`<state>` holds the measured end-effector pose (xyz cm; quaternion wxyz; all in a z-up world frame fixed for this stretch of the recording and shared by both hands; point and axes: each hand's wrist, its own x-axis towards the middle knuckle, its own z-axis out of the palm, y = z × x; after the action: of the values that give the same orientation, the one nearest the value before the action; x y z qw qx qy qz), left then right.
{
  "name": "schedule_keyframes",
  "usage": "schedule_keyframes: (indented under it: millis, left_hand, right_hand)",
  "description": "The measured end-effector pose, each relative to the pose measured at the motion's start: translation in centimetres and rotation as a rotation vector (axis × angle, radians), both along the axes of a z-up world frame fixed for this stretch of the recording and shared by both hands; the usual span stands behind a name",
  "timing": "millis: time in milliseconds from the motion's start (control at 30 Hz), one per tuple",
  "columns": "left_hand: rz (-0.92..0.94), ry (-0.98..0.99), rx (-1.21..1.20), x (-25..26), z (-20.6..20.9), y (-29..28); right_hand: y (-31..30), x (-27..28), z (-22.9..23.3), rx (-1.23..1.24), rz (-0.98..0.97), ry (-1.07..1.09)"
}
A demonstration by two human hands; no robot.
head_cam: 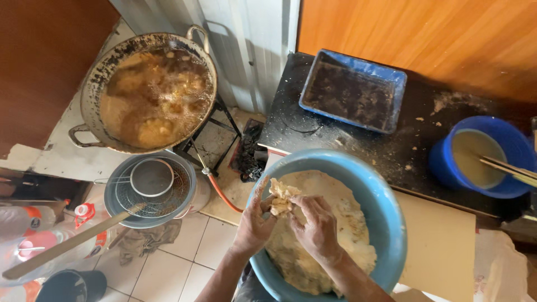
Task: The person mixes flour and liquid in a large blue bowl by hand, then takes pieces of the resulting dough and drops them into a large wok of hot oil to fry.
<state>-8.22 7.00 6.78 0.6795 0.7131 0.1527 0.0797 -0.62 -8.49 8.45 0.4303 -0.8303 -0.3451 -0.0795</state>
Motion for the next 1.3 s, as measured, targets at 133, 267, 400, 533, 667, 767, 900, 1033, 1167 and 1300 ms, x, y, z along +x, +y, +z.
schedule_keyframes:
  millis: [133,267,400,533,667,767,900,1033,1167,1300]
  left_hand:
    - [-0.006,-0.093,0.26,-0.3,-0.1,4.9]
    - [0.102,-0.109,0.514,-0.7,-1.1,9.3]
    - [0.084,0.085,0.508,-1.8,-1.2,14.1]
    - [0.141,0.067,0.529,-1.3,-2.2,19.6]
    - [0.299,0.016,0.705,0.1,-4.1,25.1]
    - [0.21,0.322,0.808,2.5,-5.5,30.3]
    - [0.132,0.366,1.153,7.0,-8.4,35.6]
    - [0.034,0.488,1.166,11.1,-14.2,38.4]
    - [0.075,0.56,1.168,13.0,-16.2,38.4]
    - [0.173,0.613,0.917,12.9,-11.5,37.4]
  right_hand:
    - [4.3,-0.1,-0.6,0.023,-0.028,0.001]
    - [10.0,-0.2,-0.7,0.047,-0.038,-0.038]
    - [15.0,0.0,-0.8,-0.116,-0.016,0.204]
    - [20.3,2.2,-1.2,-0.255,0.141,0.398]
    - [24.3,2.8,-0.8,-0.196,0.253,0.301]
    - [24.4,2.9,-0.6,-0.198,0.084,0.543]
    - [20.1,2.8,-1.3,-0.261,-0.045,0.458]
    - [13.5,1.5,-2.9,-0.379,-0.265,0.646]
    - [6.4,0.2,-5.9,-0.213,-0.354,0.595]
    - [-1.1,-0.9,-8.3,-0.3,-0.622,0.784]
